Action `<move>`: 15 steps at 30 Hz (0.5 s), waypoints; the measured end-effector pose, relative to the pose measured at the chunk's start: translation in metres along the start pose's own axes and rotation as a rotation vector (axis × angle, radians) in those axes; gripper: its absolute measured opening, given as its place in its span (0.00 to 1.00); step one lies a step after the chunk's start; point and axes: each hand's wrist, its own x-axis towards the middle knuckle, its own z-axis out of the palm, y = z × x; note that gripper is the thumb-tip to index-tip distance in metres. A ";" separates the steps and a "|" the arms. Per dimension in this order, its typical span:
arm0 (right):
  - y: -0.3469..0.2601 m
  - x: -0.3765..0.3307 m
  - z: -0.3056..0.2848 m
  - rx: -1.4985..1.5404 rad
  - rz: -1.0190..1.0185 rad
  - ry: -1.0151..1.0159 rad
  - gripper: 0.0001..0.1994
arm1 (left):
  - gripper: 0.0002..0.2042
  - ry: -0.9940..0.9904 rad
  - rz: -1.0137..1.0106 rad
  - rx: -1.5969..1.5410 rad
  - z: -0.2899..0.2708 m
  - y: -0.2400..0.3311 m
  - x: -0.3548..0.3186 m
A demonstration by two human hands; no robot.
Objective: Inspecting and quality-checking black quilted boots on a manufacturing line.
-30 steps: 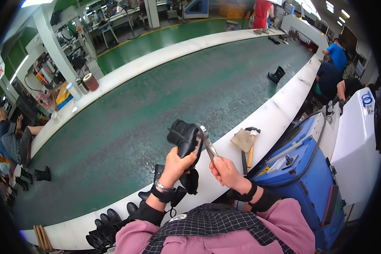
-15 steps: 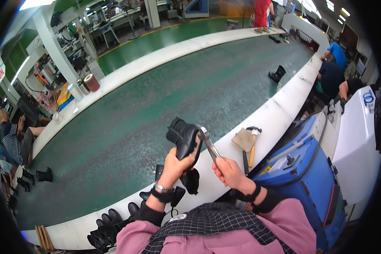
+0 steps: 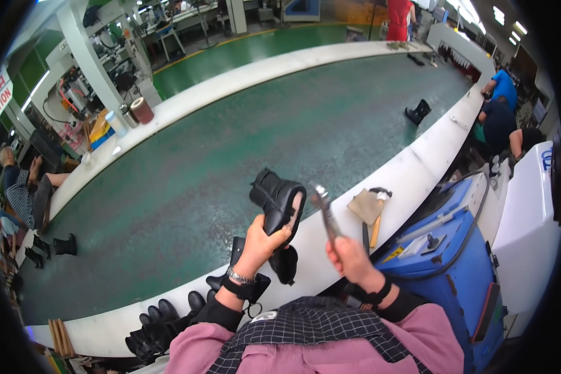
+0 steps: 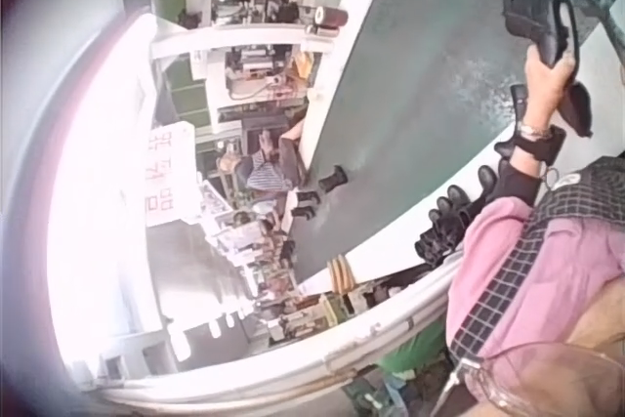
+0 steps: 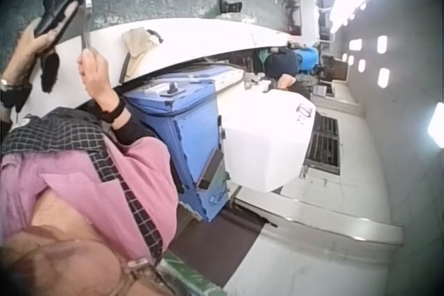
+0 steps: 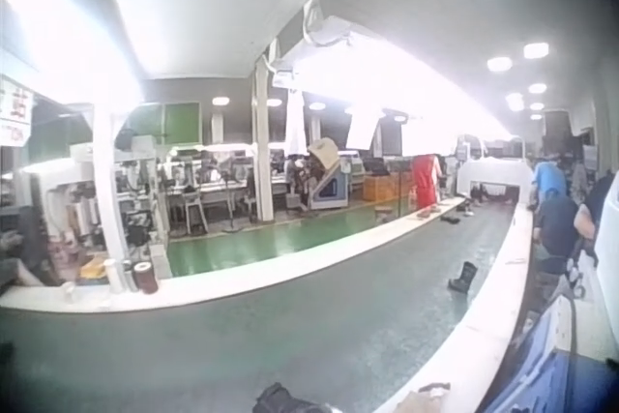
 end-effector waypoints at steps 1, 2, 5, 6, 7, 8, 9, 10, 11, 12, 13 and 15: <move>0.001 0.002 -0.010 0.014 -0.069 -0.014 0.17 | 0.23 0.000 -0.100 0.132 -0.003 0.000 0.004; 0.006 0.000 -0.013 0.070 -0.196 -0.013 0.17 | 0.23 -0.022 0.015 0.081 -0.004 -0.001 -0.001; 0.018 0.018 -0.030 0.179 -0.292 0.036 0.17 | 0.29 -0.056 0.244 0.044 -0.010 0.004 0.007; 0.029 0.024 -0.035 0.112 -0.248 0.080 0.18 | 0.31 -0.088 0.244 -0.024 -0.012 0.007 0.007; 0.043 0.029 -0.040 0.099 -0.230 0.087 0.18 | 0.33 -0.099 0.254 -0.063 -0.013 0.011 0.008; 0.060 0.034 -0.046 -0.126 -0.134 0.139 0.20 | 0.33 -0.101 0.249 -0.077 -0.015 0.015 0.010; 0.080 0.039 -0.053 -0.351 -0.031 0.198 0.21 | 0.34 -0.125 0.251 -0.156 -0.016 0.019 0.011; 0.101 0.043 -0.057 -0.359 -0.045 0.177 0.21 | 0.36 -0.146 0.251 -0.233 -0.019 0.023 0.012; 0.123 0.045 -0.059 -0.679 -0.105 0.244 0.22 | 0.36 -0.134 0.251 -0.232 -0.021 0.026 0.014; 0.143 0.046 -0.062 -1.013 -0.110 0.311 0.23 | 0.37 -0.152 0.279 -0.218 -0.023 0.028 0.015; 0.160 0.048 -0.065 -0.998 -0.170 0.295 0.23 | 0.39 -0.170 0.305 -0.204 -0.025 0.028 0.017; 0.186 0.049 -0.069 -1.076 -0.104 0.342 0.24 | 0.41 -0.154 0.232 -0.175 -0.030 0.028 0.020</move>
